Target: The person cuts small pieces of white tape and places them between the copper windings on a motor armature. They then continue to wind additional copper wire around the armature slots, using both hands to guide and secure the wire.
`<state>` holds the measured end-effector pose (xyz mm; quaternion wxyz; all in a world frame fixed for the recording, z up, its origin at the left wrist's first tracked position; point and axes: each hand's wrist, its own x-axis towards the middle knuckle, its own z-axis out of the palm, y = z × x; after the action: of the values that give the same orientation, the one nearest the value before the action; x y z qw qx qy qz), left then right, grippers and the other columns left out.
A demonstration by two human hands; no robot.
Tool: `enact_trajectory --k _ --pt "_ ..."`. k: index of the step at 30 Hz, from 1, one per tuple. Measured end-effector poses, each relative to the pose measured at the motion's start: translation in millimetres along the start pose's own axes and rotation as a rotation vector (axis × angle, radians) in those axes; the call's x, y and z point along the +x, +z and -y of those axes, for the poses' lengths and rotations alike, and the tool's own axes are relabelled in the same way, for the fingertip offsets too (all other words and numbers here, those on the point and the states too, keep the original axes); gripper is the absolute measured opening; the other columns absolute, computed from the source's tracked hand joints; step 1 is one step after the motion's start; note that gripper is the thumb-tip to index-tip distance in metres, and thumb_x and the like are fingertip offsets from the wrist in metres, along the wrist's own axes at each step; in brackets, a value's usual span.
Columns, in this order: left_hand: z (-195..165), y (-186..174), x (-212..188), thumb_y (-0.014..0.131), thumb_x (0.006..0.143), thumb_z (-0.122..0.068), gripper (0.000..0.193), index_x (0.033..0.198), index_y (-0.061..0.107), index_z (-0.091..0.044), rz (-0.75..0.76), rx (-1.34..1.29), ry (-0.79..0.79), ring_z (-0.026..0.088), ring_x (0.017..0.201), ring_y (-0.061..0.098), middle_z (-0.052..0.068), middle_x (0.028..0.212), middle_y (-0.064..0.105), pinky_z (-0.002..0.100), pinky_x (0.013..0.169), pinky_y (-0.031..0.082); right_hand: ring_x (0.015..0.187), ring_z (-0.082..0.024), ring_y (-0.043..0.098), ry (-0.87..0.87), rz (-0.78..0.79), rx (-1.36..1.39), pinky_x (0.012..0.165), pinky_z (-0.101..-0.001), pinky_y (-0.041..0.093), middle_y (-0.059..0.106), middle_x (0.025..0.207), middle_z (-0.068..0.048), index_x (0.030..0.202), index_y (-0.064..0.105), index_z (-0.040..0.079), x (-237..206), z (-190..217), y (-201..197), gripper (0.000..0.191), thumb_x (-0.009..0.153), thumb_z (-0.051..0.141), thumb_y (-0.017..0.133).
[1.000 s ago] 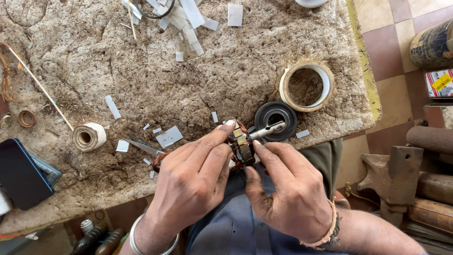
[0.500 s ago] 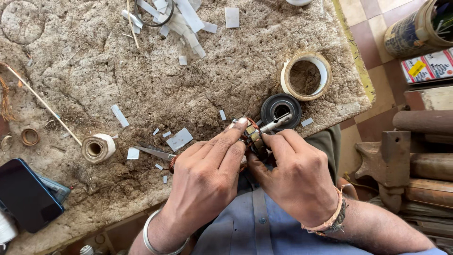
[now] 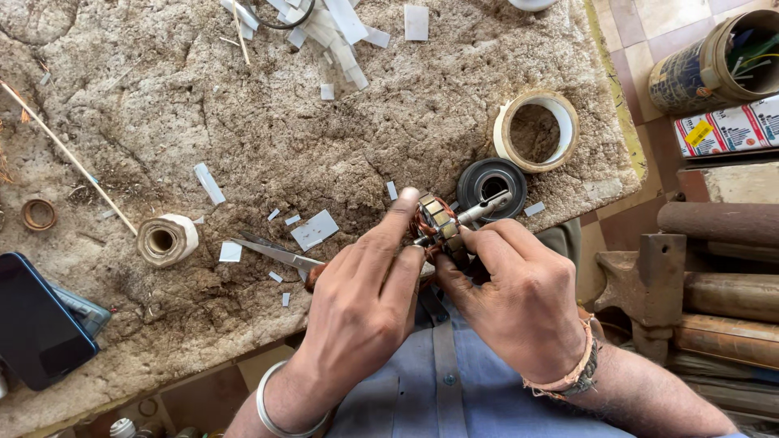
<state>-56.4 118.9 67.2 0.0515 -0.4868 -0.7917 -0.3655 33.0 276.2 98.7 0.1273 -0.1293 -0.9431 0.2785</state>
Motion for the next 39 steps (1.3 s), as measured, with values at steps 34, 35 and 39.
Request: enact_trajectory --k 34,35,39 --pt "-2 5 9 0.078 0.081 -0.001 0.040 0.119 0.070 0.010 0.100 -0.147 0.025 0.027 0.074 0.058 0.013 0.100 0.067 0.039 0.065 0.051 0.074 -0.027 0.071 0.037 0.028 0.083 0.064 -0.0341 0.057 0.070 0.088 -0.013 0.099 0.072 -0.001 4 -26 -5 0.026 0.080 0.011 0.084" --pt "-4 2 9 0.081 0.082 -0.006 0.043 0.120 0.068 0.011 0.116 -0.141 0.026 0.027 0.075 0.058 0.014 0.101 0.065 0.039 0.066 0.051 0.074 -0.026 0.071 0.046 0.034 0.095 0.064 -0.0338 0.057 0.070 0.088 -0.013 0.100 0.073 -0.001 5 -27 -6 0.026 0.080 0.011 0.085" --pt "-7 -1 9 0.084 0.081 -0.020 0.057 0.122 0.064 0.014 0.190 -0.073 0.061 0.030 0.083 0.058 0.018 0.107 0.062 0.041 0.071 0.052 0.082 -0.028 0.072 0.007 0.045 0.127 0.071 -0.0338 0.058 0.071 0.095 -0.015 0.108 0.071 -0.003 7 -26 -18 0.034 0.079 0.009 0.085"
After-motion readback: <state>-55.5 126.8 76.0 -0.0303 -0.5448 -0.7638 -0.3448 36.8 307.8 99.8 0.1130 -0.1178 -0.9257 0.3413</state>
